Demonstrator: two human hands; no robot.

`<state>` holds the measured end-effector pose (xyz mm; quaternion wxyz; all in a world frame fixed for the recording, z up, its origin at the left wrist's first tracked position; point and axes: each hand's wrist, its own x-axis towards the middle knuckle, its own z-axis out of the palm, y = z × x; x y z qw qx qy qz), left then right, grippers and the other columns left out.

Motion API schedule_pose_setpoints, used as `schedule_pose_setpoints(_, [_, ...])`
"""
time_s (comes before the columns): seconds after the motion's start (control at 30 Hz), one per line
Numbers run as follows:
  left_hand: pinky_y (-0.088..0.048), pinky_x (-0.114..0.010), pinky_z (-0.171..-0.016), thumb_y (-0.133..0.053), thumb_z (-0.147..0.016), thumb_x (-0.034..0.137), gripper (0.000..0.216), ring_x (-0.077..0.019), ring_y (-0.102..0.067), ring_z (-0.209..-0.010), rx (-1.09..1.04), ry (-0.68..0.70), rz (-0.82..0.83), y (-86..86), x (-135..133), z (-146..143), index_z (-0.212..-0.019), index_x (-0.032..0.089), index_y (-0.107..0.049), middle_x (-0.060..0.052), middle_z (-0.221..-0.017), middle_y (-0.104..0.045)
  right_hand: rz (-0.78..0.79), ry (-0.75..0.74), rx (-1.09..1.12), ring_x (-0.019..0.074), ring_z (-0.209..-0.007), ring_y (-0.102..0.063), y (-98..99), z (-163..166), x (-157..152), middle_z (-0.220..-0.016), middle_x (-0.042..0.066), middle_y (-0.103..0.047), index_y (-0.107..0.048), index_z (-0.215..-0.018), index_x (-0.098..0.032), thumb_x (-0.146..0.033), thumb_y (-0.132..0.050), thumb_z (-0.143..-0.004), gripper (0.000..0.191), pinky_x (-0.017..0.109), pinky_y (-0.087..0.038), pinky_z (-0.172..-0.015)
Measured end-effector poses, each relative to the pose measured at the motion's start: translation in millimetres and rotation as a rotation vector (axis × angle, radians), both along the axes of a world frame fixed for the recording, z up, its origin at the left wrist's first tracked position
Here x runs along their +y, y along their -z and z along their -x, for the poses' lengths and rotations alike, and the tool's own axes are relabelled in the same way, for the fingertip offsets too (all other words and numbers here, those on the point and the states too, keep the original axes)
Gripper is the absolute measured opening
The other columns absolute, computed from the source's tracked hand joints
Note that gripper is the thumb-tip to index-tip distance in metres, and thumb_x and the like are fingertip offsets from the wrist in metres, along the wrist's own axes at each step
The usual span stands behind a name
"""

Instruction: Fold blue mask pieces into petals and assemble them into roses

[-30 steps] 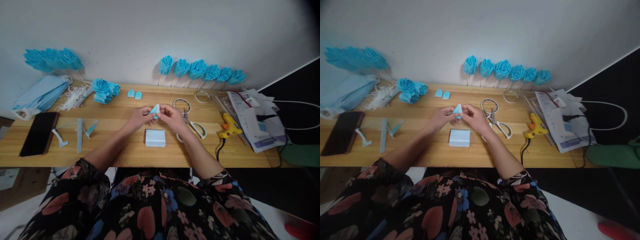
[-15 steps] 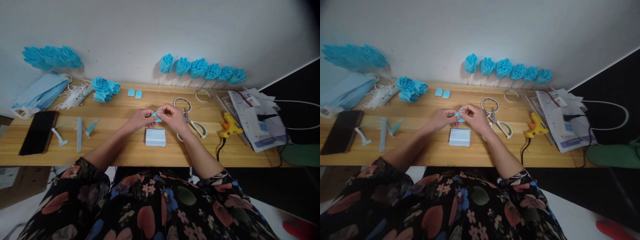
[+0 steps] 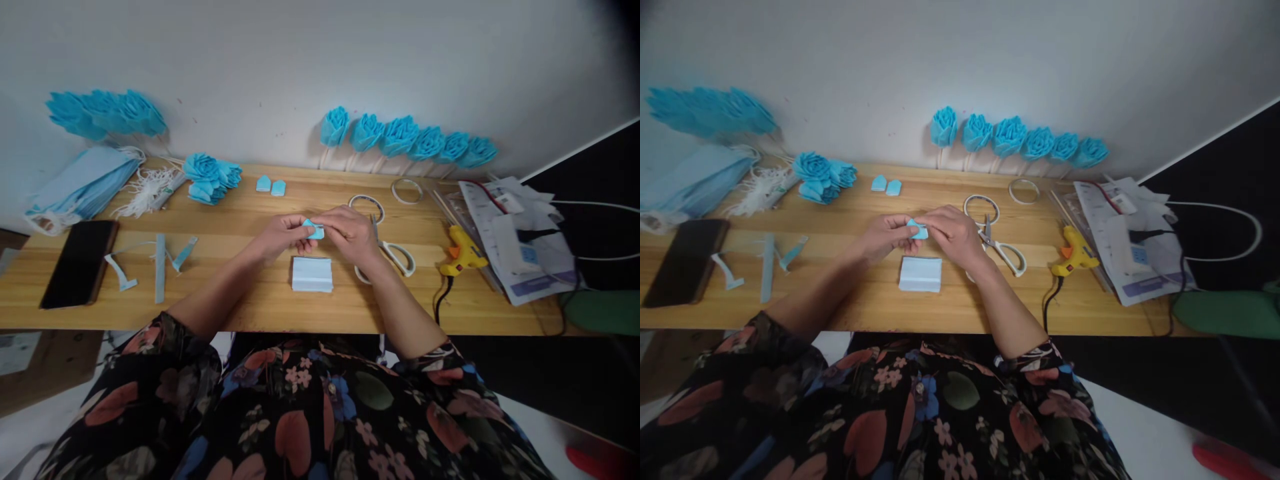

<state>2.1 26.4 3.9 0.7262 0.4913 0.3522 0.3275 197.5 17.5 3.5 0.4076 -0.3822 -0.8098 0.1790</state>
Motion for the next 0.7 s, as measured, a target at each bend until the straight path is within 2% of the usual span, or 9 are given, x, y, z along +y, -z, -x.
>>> schedule_pose_setpoints(0.43, [-0.048,-0.021,-0.053,-0.08,-0.075,0.038,0.033,-0.0092,-0.063,-0.055,-0.045,0.024,0.06,1.2,0.4,0.0,-0.081,0.013,-0.06,-0.002,-0.068,-0.069,-0.049,-0.001,0.023,0.0196,-0.091,-0.068,2.3,0.1,1.0,-0.098,0.004,-0.076,-0.077,-0.102,-0.03,-0.019,-0.049,-0.092,0.032,0.039,-0.051,-0.082])
schedule_pose_setpoints(0.6, [-0.048,-0.021,-0.052,-0.08,-0.074,0.038,0.033,-0.0086,-0.062,-0.053,-0.012,-0.006,0.03,1.5,0.5,-0.8,-0.078,0.013,-0.059,-0.001,-0.065,-0.068,0.03,0.0,0.034,0.0204,-0.095,-0.068,-0.9,2.3,-1.6,-0.1,0.004,-0.076,-0.077,-0.102,-0.03,-0.022,-0.05,-0.092,0.03,0.039,-0.052,-0.086])
schedule_pose_setpoints(0.7, [-0.047,-0.02,-0.05,-0.078,-0.075,0.037,0.03,-0.0084,-0.061,-0.051,0.029,-0.053,-0.033,0.9,1.0,-1.0,-0.076,0.014,-0.059,0.0,-0.063,-0.067,0.161,0.02,0.114,0.0199,-0.098,-0.067,-1.3,3.0,-2.9,-0.106,0.004,-0.075,-0.073,-0.113,-0.03,-0.027,-0.048,-0.095,0.031,0.039,-0.051,-0.091])
